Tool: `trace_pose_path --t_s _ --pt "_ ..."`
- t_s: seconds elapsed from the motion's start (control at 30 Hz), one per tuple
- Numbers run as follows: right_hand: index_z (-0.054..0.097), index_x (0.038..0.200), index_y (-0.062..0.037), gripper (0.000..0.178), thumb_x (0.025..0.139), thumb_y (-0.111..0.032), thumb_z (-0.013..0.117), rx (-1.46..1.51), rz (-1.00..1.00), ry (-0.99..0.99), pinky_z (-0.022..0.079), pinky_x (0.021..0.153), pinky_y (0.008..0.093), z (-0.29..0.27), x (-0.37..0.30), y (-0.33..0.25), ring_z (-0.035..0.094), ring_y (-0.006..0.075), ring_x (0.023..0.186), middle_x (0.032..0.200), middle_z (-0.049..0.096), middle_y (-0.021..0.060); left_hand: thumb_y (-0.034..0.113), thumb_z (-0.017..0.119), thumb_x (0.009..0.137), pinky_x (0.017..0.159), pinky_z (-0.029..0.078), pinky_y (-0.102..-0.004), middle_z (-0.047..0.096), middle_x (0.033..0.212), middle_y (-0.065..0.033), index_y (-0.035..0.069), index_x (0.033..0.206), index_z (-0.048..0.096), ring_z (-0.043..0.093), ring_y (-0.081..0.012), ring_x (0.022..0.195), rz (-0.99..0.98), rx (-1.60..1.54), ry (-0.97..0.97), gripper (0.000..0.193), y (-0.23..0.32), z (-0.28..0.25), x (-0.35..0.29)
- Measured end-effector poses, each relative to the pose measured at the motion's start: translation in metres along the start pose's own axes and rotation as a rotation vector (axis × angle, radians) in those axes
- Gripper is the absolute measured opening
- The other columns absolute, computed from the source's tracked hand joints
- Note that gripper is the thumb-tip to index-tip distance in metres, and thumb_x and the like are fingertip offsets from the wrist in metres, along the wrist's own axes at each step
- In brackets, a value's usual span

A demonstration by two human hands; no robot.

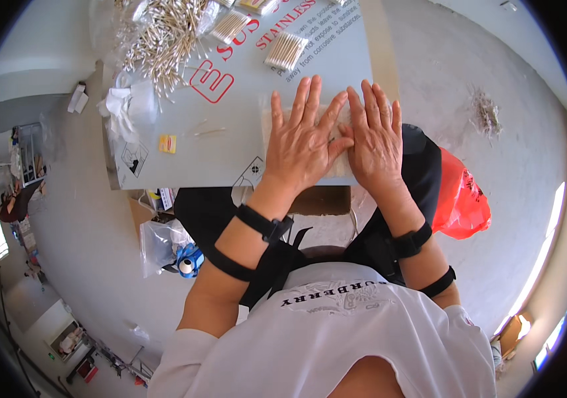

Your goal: Packaging small containers of cotton swabs into a clear plastic bag at a workstation.

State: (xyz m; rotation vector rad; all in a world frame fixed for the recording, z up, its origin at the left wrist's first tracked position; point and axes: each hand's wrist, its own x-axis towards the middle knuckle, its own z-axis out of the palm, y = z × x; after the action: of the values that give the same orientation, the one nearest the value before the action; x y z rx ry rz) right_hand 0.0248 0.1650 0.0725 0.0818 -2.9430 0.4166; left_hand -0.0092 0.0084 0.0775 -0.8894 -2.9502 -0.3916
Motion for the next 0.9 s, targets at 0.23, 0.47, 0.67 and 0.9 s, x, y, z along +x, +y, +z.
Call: trace_pose_path --t_s 0.23,0.47,0.67,0.9 --pt "0.034 0.155 -0.0136 0.061 0.102 -0.037 0.051 0.071 0.023 -0.017 0.011 0.123 0.0537 0.002 -0.007 0.007 0.022 0.0285 0.152 0.163 0.029 0.0125 0.063 0.036 0.101 0.119 0.004 -0.0638 0.014 0.167 -0.0182 0.025 0.161 0.023 0.006 -0.0329 0.156 -0.080 -0.114 0.040 0.073 -0.020 -0.005 -0.006" --pt "0.029 0.158 -0.0177 0.065 0.102 -0.045 0.049 -0.004 0.081 -0.012 0.009 0.123 0.0555 0.005 -0.010 0.024 0.019 0.0271 0.153 0.165 0.025 0.0086 0.069 0.013 0.100 0.119 -0.001 -0.0634 0.010 0.167 -0.0189 0.022 0.162 0.017 0.003 -0.0333 0.156 -0.350 -0.313 0.048 0.078 -0.069 -0.003 -0.013" --pt "0.032 0.157 -0.0185 0.064 0.101 -0.042 0.052 -0.037 0.048 -0.032 0.007 0.123 0.0558 -0.003 -0.009 0.019 0.019 0.0253 0.153 0.165 0.025 0.0066 0.065 0.032 0.100 0.119 0.004 -0.0639 0.013 0.167 -0.0167 0.025 0.161 0.022 0.010 -0.0327 0.155 -0.170 -0.041 0.020 0.073 -0.036 -0.006 -0.006" --pt "0.036 0.155 -0.0174 0.062 0.100 -0.038 0.054 -0.011 0.081 -0.019 0.008 0.122 0.0567 0.004 -0.010 0.018 0.020 0.0266 0.153 0.164 0.029 0.0065 0.058 0.045 0.099 0.121 0.008 -0.0615 0.021 0.166 -0.0112 0.027 0.159 0.029 0.015 -0.0293 0.155 -0.056 0.039 0.033 0.069 -0.031 0.001 -0.009"
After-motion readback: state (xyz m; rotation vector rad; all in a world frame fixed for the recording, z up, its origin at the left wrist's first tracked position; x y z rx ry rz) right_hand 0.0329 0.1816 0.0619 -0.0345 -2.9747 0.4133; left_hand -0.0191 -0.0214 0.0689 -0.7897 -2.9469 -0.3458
